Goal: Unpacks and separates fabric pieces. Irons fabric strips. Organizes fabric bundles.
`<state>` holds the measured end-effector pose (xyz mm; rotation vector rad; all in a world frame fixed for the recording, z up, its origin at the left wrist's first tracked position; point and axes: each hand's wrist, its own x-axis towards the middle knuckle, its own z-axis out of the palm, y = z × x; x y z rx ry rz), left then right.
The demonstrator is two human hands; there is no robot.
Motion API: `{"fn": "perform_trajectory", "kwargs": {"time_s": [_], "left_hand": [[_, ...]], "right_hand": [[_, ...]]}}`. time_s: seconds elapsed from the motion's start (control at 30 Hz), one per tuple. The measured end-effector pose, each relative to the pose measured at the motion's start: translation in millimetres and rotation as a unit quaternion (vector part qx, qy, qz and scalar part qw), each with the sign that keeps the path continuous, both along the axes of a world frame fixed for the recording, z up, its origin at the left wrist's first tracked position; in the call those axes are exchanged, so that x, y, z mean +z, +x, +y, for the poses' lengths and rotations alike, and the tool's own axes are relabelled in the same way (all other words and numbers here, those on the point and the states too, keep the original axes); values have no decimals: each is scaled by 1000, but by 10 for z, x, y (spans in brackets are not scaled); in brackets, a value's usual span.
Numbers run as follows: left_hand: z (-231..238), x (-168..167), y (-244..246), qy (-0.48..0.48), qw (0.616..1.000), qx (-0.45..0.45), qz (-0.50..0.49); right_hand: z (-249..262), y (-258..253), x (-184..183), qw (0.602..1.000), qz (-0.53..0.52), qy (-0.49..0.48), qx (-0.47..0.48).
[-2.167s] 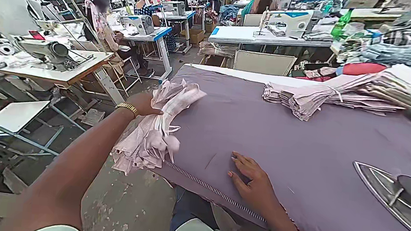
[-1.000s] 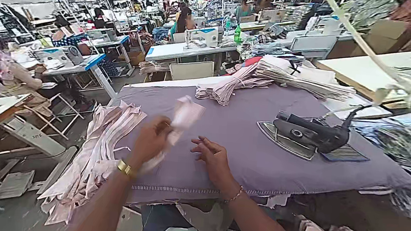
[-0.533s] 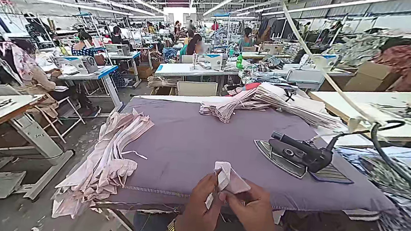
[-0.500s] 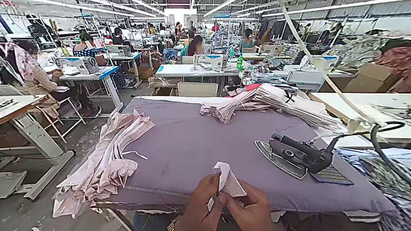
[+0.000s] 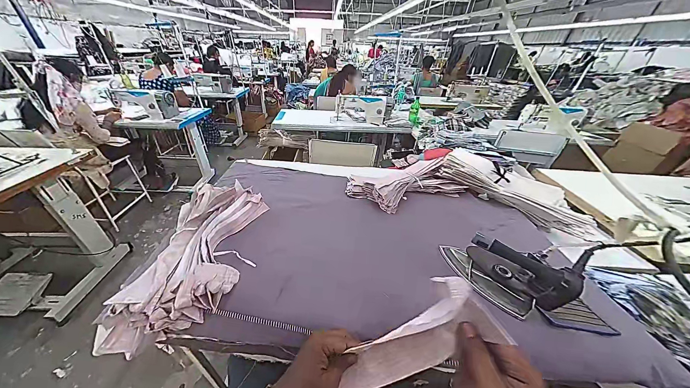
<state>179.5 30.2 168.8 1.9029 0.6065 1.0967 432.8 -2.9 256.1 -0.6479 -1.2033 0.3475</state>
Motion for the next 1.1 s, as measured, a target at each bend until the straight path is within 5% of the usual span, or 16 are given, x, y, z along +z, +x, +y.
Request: {"fn": "perform_trajectory", "kwargs": {"time_s": [0.13,0.3,0.43,0.57,0.73,0.87,0.97,1.1], "left_hand": [[54,-38,-384,-34,992,19,118],[342,468,-823,18,975,173,138],[816,681,-1047,49,900,268,341],[1118,470,-1046,128,823,316,454],[995,254,-1052,199,803,370,422],[877,121,-1059,279,773,404,402],[850,59,-1084,270,802,358,395],[817,91,-1115,216,835,310,400]], "right_hand": [[28,404,6,996,47,6,-78],[41,564,-172,987,27,-87,-131],[202,475,-581,976,-61,-190,-86],[330,482,-705,933,-158,-319,-53],[363,639,-645,874,-388,-266,-120],[449,630,-575,837,-466,-216,-190],[491,614,-524,823,-507,-160,-202],[550,619,-582,850,-497,-102,-144]]}}
